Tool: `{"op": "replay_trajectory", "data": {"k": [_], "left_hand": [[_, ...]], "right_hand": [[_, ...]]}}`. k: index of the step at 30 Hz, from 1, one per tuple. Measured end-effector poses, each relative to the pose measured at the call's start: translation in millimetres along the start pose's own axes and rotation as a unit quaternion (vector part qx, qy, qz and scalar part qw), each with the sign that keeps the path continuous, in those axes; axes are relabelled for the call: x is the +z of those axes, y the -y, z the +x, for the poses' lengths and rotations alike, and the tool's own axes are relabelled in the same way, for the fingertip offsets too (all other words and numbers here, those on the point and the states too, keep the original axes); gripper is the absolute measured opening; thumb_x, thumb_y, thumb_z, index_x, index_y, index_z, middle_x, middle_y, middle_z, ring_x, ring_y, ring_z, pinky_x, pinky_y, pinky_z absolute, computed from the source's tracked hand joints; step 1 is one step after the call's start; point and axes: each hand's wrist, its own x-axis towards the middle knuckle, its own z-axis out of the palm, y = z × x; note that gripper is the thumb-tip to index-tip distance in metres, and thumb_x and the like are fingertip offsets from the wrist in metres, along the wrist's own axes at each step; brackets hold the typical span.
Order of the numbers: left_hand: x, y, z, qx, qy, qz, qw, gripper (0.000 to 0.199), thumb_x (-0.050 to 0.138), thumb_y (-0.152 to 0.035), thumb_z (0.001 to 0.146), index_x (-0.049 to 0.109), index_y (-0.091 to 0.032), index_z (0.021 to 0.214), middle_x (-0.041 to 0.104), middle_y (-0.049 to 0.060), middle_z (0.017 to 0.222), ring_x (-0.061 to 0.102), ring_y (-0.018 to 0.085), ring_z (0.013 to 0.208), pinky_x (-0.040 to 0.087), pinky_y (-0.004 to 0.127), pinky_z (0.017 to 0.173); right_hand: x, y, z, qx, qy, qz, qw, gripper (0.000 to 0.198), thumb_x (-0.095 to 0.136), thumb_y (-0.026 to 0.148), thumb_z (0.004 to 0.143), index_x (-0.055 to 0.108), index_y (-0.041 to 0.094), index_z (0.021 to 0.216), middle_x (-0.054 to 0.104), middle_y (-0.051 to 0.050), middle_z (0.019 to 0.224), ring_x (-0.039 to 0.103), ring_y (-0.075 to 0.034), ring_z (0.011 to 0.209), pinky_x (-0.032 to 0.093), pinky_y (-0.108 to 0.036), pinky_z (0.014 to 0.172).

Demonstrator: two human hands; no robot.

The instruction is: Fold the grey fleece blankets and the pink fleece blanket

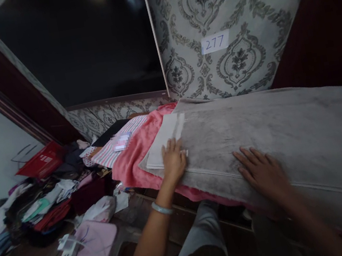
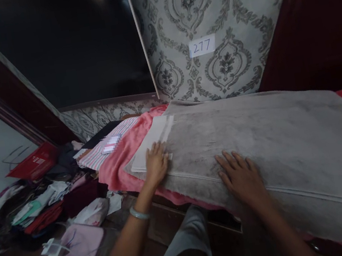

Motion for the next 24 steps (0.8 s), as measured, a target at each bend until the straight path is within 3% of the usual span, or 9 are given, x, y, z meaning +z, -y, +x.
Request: {"op": "replay_trajectory", "data": {"k": [3, 6, 11, 15, 19, 24], "left_hand": [[-3, 22, 0, -0.037, 0.067, 0.102, 0.992, 0.057, 0.047, -0.041, 0.1, 0.045, -0.021, 0.153, 0.031, 0.015, 0.165, 0.023, 0.038, 0.154, 0.021, 0.065, 0.121], [3, 29, -3, -0.028, 0.081, 0.124, 0.988, 0.056, 0.044, -0.043, 0.101, 0.045, -0.025, 0.153, 0.032, 0.014, 0.165, 0.027, 0.037, 0.153, 0.024, 0.063, 0.121], [-6, 56, -17, -0.027, -0.007, 0.033, 0.999, 0.041, 0.045, -0.028, 0.098, 0.064, -0.016, 0.133, 0.059, 0.016, 0.145, 0.051, 0.028, 0.138, 0.038, 0.047, 0.116], [-30, 100, -31, -0.133, -0.095, 0.005, 0.987, 0.034, 0.045, -0.019, 0.092, 0.071, -0.013, 0.114, 0.072, 0.016, 0.121, 0.064, 0.027, 0.118, 0.046, 0.043, 0.107], [-47, 123, -31, -0.231, -0.038, -0.032, 0.972, 0.034, 0.045, -0.023, 0.093, 0.068, -0.01, 0.115, 0.075, 0.013, 0.107, 0.07, 0.022, 0.099, 0.053, 0.032, 0.087], [-50, 119, -13, -0.237, 0.023, -0.014, 0.971, 0.032, 0.048, -0.035, 0.095, 0.07, -0.013, 0.09, 0.074, 0.009, 0.081, 0.069, 0.021, 0.077, 0.048, 0.027, 0.066]], "right_hand": [[-1, 0, 0, -0.003, -0.001, -0.003, 1.0, 0.056, 0.026, 0.041, 0.101, 0.053, 0.028, 0.148, 0.049, -0.006, 0.155, 0.041, -0.031, 0.143, 0.036, -0.057, 0.113], [-1, 0, 0, -0.001, -0.003, -0.006, 1.0, 0.056, 0.025, 0.04, 0.101, 0.053, 0.027, 0.148, 0.05, -0.006, 0.154, 0.042, -0.031, 0.142, 0.036, -0.057, 0.113], [0, -1, -1, 0.0, 0.002, -0.002, 1.0, 0.055, 0.026, 0.04, 0.101, 0.052, 0.028, 0.149, 0.049, -0.005, 0.155, 0.041, -0.031, 0.143, 0.035, -0.057, 0.113], [1, -2, -1, 0.004, 0.002, 0.006, 1.0, 0.054, 0.03, 0.04, 0.1, 0.05, 0.031, 0.15, 0.048, -0.005, 0.155, 0.038, -0.031, 0.144, 0.036, -0.057, 0.113], [1, -3, 0, 0.002, 0.003, 0.009, 1.0, 0.054, 0.03, 0.041, 0.101, 0.05, 0.03, 0.15, 0.049, -0.005, 0.155, 0.039, -0.032, 0.144, 0.035, -0.057, 0.113], [-2, -2, 0, 0.002, 0.005, 0.004, 1.0, 0.054, 0.028, 0.042, 0.102, 0.052, 0.028, 0.149, 0.048, -0.006, 0.156, 0.039, -0.032, 0.144, 0.035, -0.057, 0.113]]}}
